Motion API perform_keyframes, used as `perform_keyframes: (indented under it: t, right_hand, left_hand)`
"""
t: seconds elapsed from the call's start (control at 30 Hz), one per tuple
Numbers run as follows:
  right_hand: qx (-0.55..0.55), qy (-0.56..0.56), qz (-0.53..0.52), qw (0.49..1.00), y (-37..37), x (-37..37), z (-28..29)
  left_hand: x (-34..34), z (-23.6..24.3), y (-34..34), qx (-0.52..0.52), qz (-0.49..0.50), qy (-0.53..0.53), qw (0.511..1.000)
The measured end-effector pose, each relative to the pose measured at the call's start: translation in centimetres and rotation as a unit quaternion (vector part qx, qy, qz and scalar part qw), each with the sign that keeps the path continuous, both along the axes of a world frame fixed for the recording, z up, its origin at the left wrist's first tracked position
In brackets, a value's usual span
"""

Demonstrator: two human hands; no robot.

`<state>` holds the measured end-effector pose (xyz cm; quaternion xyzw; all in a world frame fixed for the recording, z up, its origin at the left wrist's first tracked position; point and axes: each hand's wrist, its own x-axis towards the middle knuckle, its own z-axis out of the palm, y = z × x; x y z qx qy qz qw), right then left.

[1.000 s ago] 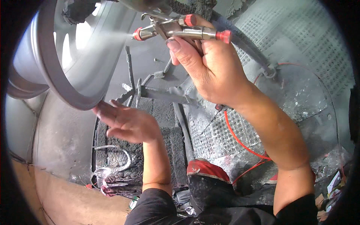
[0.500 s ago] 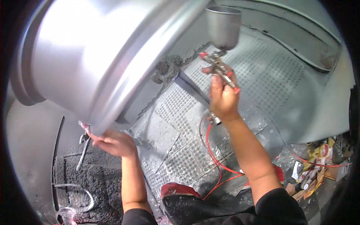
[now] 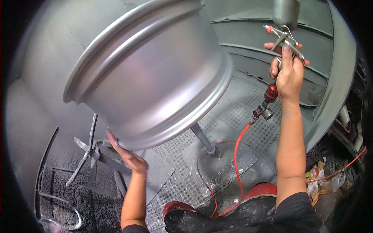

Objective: The person paints a car wheel by hand using a spray gun, rotating the wheel on a stand and applying paint to the inner and outer surfaces.

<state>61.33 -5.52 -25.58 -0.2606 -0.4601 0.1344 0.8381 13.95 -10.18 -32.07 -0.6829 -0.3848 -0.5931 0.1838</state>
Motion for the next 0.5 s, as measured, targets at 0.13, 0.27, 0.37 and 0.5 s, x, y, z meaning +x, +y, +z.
perform_keyframes:
  t: [0.13, 0.27, 0.37, 0.5]
  right_hand:
    - [0.009, 0.017, 0.043, 0.999, -0.5, 0.8, 3.1]
    - [-0.011, -0.018, 0.067, 0.998, -1.6, -0.3, 4.3]
    - [0.011, -0.045, 0.063, 0.997, -2.4, -0.4, 4.9]
    - [0.011, -0.036, 0.061, 0.997, -3.2, -1.0, 5.4]
  left_hand:
    - [8.0, -3.7, -4.1, 0.024, -0.056, 0.04, 0.997]
    - [8.2, -3.4, -7.1, 0.008, -0.176, 0.097, 0.98]
    - [4.2, -2.3, -4.7, 0.003, -0.066, 0.029, 0.997]
    - [-0.9, -1.2, -1.2, -0.019, -0.006, -0.014, 1.0]
